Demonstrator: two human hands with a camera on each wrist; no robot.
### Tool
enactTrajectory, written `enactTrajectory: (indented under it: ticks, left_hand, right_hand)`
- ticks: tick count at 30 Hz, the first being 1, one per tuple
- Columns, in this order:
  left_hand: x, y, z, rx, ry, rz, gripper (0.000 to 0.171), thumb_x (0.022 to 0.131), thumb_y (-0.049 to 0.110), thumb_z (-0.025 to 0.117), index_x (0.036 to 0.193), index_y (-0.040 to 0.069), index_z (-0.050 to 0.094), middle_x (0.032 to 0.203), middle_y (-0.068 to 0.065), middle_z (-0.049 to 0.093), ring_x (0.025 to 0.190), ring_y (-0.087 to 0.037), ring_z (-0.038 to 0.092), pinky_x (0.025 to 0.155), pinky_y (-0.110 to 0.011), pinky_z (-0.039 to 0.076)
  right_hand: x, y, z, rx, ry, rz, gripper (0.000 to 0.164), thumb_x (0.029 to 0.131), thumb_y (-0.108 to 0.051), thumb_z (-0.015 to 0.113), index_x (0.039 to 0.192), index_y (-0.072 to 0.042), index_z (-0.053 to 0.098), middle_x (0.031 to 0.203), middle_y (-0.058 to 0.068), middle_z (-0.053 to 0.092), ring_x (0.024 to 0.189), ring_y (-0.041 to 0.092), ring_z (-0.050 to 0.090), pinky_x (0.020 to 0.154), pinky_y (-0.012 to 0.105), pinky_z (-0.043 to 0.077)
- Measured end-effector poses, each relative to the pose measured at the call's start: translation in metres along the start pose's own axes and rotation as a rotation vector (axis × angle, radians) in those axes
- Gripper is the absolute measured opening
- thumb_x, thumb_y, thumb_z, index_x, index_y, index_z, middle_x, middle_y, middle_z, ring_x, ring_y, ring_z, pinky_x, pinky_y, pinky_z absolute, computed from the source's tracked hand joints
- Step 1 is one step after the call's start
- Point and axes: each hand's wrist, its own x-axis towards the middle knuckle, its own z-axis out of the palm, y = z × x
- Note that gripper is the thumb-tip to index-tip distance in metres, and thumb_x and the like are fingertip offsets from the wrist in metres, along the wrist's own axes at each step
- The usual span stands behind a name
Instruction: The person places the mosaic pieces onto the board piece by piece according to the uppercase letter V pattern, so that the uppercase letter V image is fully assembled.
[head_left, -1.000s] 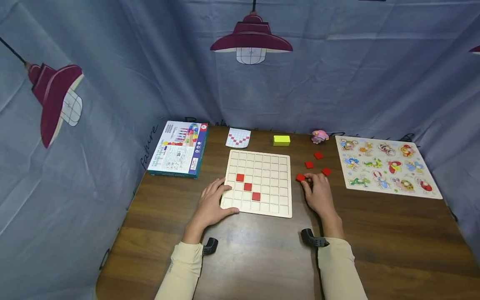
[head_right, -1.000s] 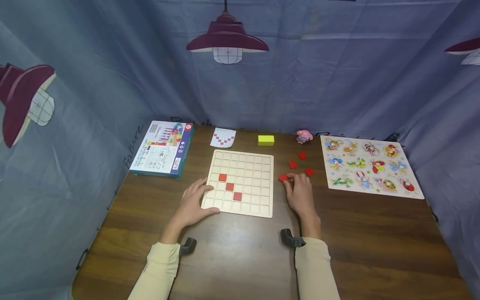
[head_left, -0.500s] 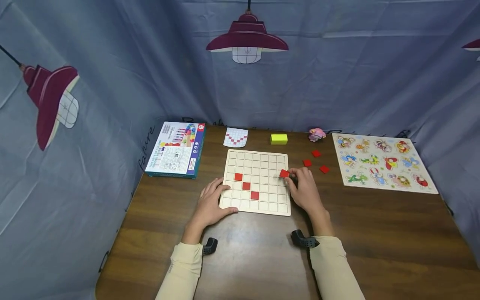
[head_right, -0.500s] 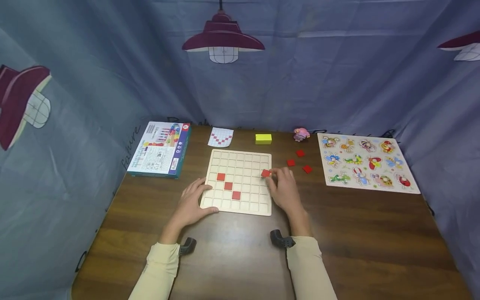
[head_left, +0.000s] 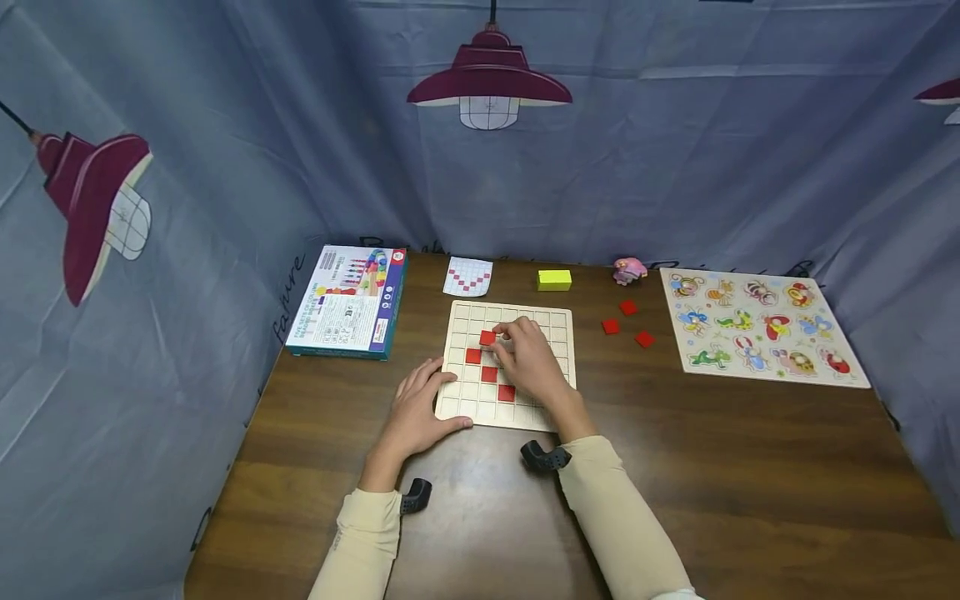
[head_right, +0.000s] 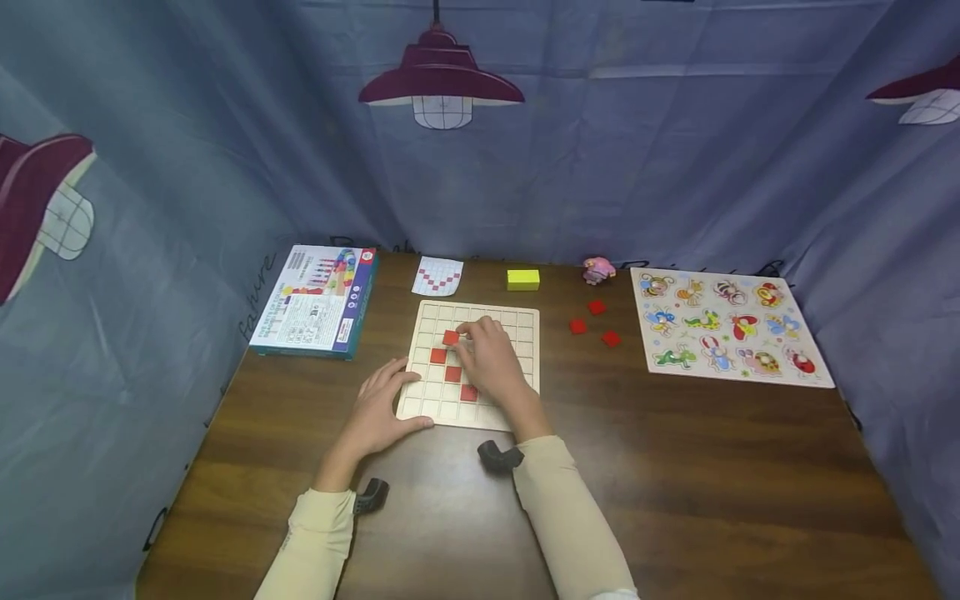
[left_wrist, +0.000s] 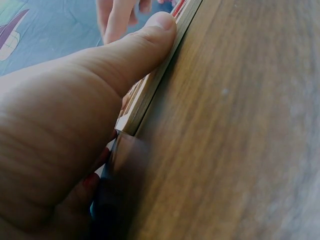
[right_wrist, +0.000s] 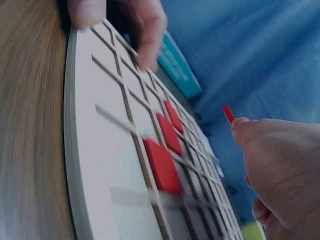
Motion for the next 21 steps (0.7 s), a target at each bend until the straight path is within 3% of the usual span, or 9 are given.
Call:
enactTrajectory:
  ticks: [10,21]
  left_hand:
    - [-0.002,0.005,-0.003,-0.002,0.007,0.011,0.077,0.074,0.055,0.086,0.135,0.015,0.060,0.162,-0.009,0.039,0.154,-0.034,0.029,0.124,-0.060,0.024]
    - [-0.003,0.000,-0.002,0.004,-0.006,0.000,0.079,0.074,0.057,0.085,0.136,0.017,0.059,0.164,-0.006,0.036,0.155,-0.032,0.028,0.125,-0.060,0.022]
  right_hand:
    - [0.026,-0.011,0.035,-0.106,-0.054,-0.003,0.030,0.100,-0.029,0.067,0.123,-0.009,0.068,0.105,0.006,0.060,0.096,0.022,0.054,0.089,0.039,0.048]
    - [0.036,-0.027,0.040,-0.176,-0.125,0.024,0.031,0.101,-0.032,0.065,0.124,-0.013,0.069,0.113,0.006,0.064,0.104,0.025,0.058,0.094,0.042,0.050]
